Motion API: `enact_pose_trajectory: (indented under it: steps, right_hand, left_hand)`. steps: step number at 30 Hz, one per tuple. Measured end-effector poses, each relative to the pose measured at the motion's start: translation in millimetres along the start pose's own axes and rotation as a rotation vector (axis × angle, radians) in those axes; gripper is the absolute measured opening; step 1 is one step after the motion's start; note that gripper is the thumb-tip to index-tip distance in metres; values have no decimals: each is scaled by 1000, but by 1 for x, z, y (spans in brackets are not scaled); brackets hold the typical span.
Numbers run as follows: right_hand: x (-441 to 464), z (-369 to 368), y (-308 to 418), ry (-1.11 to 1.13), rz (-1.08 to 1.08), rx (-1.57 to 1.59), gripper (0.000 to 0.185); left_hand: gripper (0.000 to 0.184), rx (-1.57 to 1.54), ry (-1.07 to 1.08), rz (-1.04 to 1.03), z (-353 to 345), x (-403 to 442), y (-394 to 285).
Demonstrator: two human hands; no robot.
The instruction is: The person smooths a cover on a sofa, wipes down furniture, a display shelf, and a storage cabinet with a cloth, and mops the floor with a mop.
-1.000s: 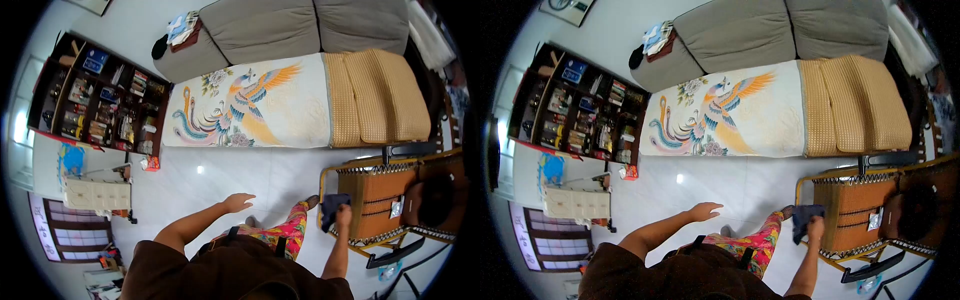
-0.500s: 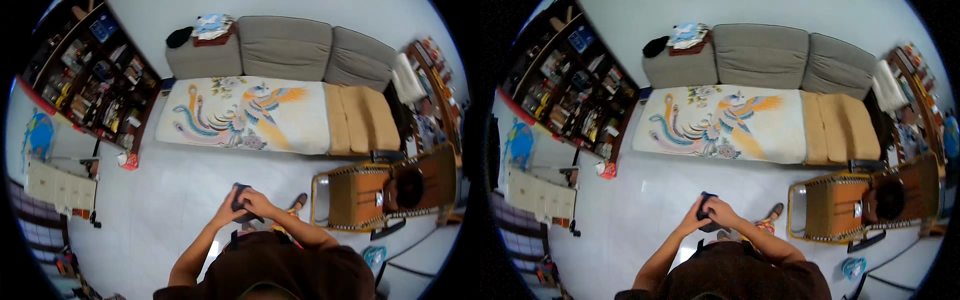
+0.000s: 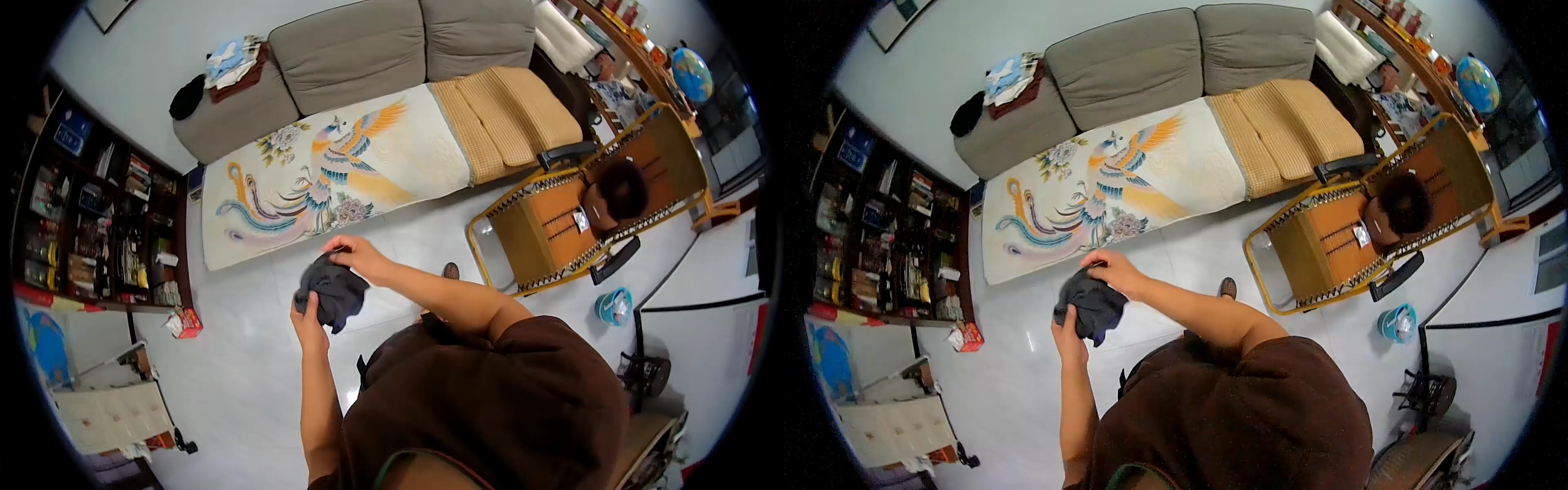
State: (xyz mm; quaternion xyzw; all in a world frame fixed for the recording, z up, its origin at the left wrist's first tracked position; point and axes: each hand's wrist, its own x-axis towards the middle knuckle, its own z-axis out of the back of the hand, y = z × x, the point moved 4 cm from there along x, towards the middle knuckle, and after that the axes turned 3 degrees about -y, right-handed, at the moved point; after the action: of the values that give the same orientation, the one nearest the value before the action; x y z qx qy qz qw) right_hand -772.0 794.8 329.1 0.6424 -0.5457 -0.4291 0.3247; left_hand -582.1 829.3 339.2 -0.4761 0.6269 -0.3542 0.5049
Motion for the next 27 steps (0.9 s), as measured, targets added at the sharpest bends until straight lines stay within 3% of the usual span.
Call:
enact_pose_trajectory:
  steps: [2, 5, 6, 9, 10, 16, 19, 24, 25, 27]
  right_hand:
    - [11, 49, -9, -107, -35, -127, 22]
    - [2, 103, 10, -119, -111, 14, 22]
    - [-4, 121, 19, 34, -165, -10, 46]
    - [-12, 164, 46, -58, -253, 196, 59]
    - [-12, 177, 64, 14, -229, 205, 70]
    - [23, 285, 81, 67, -191, 679, 67]
    - [39, 318, 104, 74, -168, 810, 62]
    - [98, 353, 115, 64, -123, 852, 52]
    - [110, 359, 116, 50, -105, 865, 50]
    - [139, 377, 117, -160, -174, 649, 49]
  left_hand:
    - [43, -131, 1, -7, -33, 19, -9]
    - [44, -182, 39, 4, -99, 48, -21]
    - [44, -200, 89, 31, -123, 60, -18]
    - [45, -263, 210, 187, -194, 88, -2]
    - [46, -293, 237, 280, -221, 93, 6]
    - [46, -356, 438, 543, -357, 137, 49]
    - [46, -243, 291, 514, -401, 167, 57]
    - [39, 104, 326, 131, -468, 219, 48]
    - [38, 185, 300, 89, -466, 248, 76]
    - [43, 556, 287, -301, -480, 289, 92]
